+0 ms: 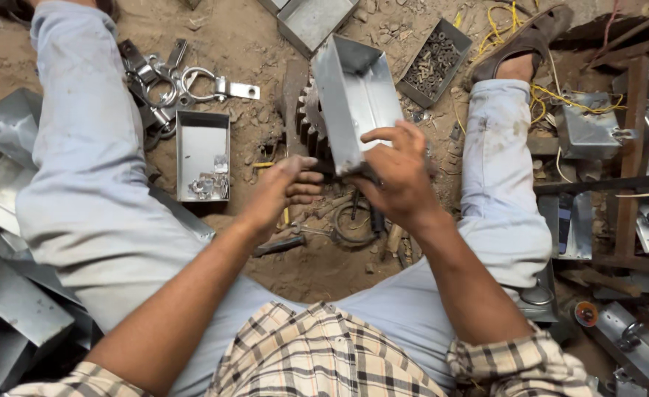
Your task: The person assembles a metal box by fitting metal sheets into a frame, securing them with a hammer, and then attaching a latch mechanism using a wrench.
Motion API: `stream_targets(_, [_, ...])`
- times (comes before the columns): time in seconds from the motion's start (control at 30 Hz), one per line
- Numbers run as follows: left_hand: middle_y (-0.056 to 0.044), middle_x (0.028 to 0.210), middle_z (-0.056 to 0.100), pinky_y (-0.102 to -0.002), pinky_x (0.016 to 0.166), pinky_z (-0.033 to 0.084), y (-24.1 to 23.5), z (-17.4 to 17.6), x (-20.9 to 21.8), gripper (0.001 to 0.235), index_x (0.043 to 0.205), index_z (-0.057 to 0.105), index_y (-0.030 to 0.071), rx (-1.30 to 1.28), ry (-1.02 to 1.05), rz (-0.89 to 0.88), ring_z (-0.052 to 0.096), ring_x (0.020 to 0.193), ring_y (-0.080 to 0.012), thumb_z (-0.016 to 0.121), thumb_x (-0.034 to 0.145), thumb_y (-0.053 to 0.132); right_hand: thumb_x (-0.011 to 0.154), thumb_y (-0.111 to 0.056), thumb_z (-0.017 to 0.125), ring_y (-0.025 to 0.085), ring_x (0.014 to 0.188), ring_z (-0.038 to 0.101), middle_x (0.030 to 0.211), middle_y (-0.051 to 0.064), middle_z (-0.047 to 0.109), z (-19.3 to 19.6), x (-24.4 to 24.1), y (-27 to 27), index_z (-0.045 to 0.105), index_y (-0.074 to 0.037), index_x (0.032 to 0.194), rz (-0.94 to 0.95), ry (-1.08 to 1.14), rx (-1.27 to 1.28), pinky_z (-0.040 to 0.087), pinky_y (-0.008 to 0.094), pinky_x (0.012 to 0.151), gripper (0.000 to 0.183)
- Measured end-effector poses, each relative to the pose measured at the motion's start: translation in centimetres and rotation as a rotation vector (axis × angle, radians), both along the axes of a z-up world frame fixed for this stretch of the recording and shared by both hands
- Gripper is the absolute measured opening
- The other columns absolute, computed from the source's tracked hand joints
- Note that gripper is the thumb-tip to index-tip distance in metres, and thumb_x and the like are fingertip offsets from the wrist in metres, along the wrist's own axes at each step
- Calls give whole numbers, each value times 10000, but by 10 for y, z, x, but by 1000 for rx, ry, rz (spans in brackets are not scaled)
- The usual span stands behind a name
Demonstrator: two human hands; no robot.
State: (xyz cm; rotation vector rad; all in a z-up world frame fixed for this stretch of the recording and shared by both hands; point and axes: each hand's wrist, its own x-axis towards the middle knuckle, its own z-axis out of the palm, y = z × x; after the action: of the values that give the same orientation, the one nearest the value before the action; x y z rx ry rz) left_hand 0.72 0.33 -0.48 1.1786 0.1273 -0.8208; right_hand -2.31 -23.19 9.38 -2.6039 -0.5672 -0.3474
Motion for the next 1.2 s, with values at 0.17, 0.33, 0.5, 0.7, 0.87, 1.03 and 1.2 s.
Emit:
stream_targets(0.17, [-71, 998, 738, -303, 765, 569, -12, -9, 8, 323, 1116, 714, 78, 189, -204, 25, 670, 865, -148, 579, 1002, 349, 809, -169, 878, 199, 1095, 672, 895, -16, 729, -50, 32, 14, 722, -146, 911, 42, -34, -241, 306, 573, 1155, 188])
stream_targets(0.33, [-35, 826, 720, -264, 735, 552, 2, -24, 13, 330, 832, 690, 117, 330, -217, 52, 668, 745, -128, 561, 1009, 364, 884, -223, 860, 179, 1102, 665, 957, -24, 754, -86, 35, 25, 745, -201, 918, -19, -35, -315, 270, 561, 1200, 122])
stream_targets(0.5, [-2, 703, 512, -293, 674, 477, 5, -28, 22, 434, 776, 506, 158, 209, -92, 292, 516, 649, -136, 434, 1083, 456, 820, -290, 866, 251, 1179, 669, 959, -4, 751, -55, 32, 27, 761, -159, 961, -11, 18, -232, 191, 578, 1197, 219])
stream_targets(0.7, [13, 729, 505, -261, 702, 506, 7, -27, 24, 425, 820, 507, 150, 163, -92, 316, 529, 652, -126, 409, 1080, 471, 879, -276, 854, 293, 1172, 673, 1163, 144, 731, -9, -7, 5, 740, -91, 1176, -194, -23, 105, 423, 523, 1168, 368])
stream_targets(0.87, [18, 678, 454, -280, 579, 440, -4, -25, 14, 488, 790, 499, 124, 51, -332, 230, 482, 607, -111, 392, 1102, 483, 983, -230, 813, 176, 853, 766, 964, 74, 766, -42, -46, -6, 727, -194, 1126, -193, 9, 380, 607, 307, 814, 170])
stream_targets(1.03, [20, 653, 427, -277, 532, 418, -7, -18, 6, 480, 768, 478, 125, 0, -315, 139, 447, 571, -105, 426, 1102, 466, 869, -451, 815, 123, 549, 586, 638, -5, 587, -92, -53, 6, 474, -166, 1544, 85, 315, 320, 540, 321, 543, 808])
stream_targets(1.2, [45, 656, 409, -258, 523, 388, -14, -17, -5, 503, 720, 453, 162, 73, -301, 17, 382, 563, -88, 403, 1122, 460, 942, -630, 684, 103, 537, 542, 617, -25, 534, -119, -48, 43, 220, -254, 1672, 240, 365, 231, 542, 313, 579, 943])
